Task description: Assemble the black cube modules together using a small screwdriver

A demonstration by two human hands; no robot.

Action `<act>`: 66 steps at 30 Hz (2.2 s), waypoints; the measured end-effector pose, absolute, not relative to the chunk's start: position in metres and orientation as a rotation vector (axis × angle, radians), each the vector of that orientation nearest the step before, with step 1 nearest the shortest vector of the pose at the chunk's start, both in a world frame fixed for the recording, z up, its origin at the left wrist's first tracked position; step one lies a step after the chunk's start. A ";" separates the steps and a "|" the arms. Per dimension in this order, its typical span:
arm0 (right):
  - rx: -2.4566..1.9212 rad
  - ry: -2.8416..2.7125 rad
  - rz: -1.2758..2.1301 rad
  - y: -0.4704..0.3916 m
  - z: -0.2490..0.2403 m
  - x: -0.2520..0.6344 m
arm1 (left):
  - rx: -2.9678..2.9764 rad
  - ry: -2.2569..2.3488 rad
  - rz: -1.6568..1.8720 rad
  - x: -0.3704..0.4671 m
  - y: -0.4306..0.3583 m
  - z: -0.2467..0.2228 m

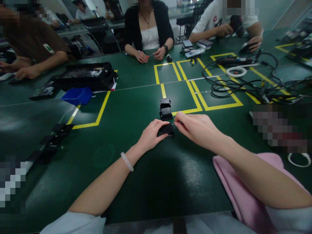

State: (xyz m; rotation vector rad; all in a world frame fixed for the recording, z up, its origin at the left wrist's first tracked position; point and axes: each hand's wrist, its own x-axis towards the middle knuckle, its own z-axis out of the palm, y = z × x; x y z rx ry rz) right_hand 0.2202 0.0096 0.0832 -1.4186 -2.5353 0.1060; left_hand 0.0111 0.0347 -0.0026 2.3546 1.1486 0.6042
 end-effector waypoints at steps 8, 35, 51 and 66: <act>-1.420 -2.545 0.069 0.010 0.082 0.220 | 2.364 1.157 0.598 0.011 0.035 -0.002; -1.452 -2.461 0.087 0.010 0.081 0.219 | 2.356 1.150 0.603 0.011 0.035 -0.003; -1.415 -2.517 0.120 0.010 0.082 0.218 | 2.375 1.149 0.597 0.010 0.035 -0.003; -1.428 -2.455 0.093 0.010 0.079 0.218 | 2.373 1.153 0.599 0.011 0.035 -0.004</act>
